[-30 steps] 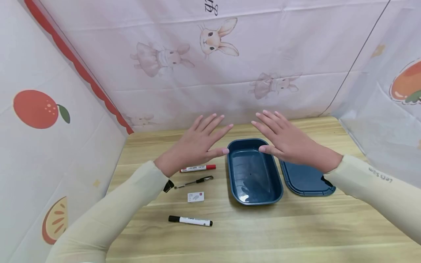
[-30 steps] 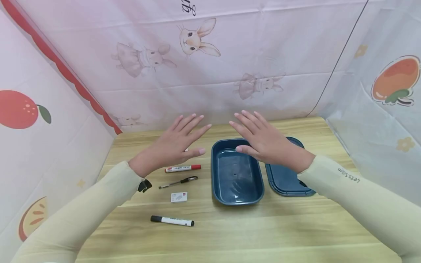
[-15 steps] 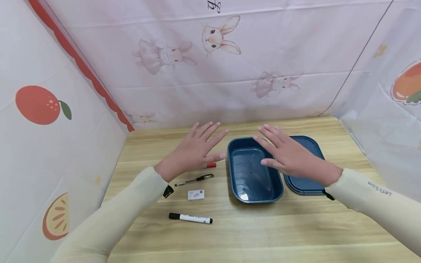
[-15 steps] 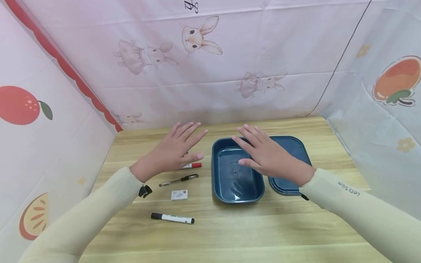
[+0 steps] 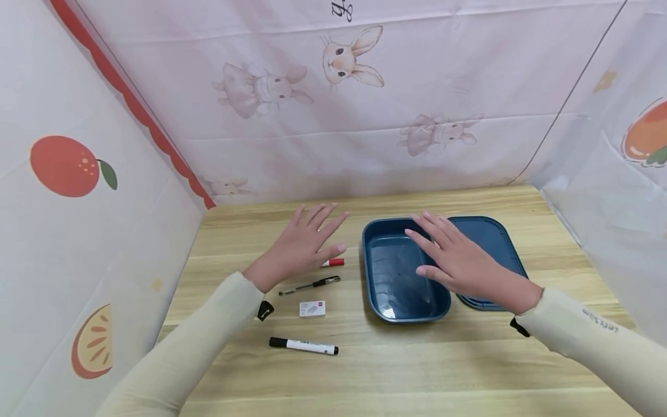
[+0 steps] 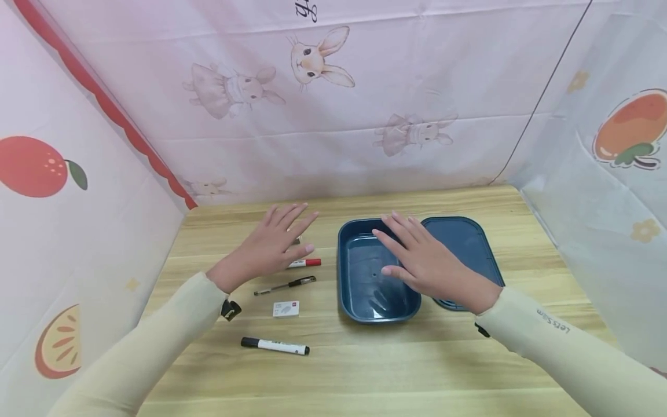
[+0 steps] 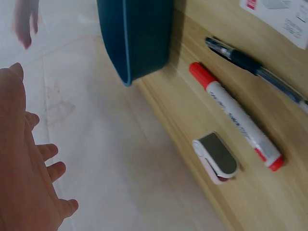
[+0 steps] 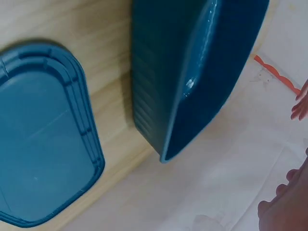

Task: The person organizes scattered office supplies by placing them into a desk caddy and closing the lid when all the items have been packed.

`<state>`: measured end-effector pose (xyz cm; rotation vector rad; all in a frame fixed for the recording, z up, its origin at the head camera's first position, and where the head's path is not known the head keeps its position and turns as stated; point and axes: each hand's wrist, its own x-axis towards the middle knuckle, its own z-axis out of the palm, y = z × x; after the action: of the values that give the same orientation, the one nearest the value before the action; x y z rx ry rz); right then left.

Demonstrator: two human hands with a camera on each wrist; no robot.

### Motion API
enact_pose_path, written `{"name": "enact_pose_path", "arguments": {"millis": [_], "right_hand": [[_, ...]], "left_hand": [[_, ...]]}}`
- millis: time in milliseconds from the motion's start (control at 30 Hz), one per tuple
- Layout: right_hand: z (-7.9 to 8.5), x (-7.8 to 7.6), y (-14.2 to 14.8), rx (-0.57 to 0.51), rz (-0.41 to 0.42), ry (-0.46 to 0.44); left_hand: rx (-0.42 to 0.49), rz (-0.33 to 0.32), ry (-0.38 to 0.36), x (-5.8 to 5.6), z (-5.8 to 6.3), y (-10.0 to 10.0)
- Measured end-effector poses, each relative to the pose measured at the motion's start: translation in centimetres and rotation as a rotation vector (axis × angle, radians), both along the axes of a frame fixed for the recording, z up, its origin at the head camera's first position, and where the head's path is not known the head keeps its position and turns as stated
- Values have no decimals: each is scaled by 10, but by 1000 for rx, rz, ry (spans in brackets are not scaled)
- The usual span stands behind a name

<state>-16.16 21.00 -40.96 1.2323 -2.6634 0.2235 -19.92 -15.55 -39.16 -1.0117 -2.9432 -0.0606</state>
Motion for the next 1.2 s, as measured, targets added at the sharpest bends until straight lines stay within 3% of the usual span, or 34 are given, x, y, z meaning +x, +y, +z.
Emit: {"name": "enact_pose_path", "arguments": {"millis": [333, 567, 1000, 1200], "right_hand": [[-25, 20, 5, -11, -66, -73], [-52, 32, 11, -77, -121, -114], [-86, 55, 13, -119, -115, -103], [-96, 63, 14, -109, -140, -112]], "left_hand": [[32, 70, -53, -3, -22, -13], [47, 115, -94, -5, -31, -22], [139, 261, -183, -27, -65, -54], [182, 308, -239, -33, -75, -62]]}}
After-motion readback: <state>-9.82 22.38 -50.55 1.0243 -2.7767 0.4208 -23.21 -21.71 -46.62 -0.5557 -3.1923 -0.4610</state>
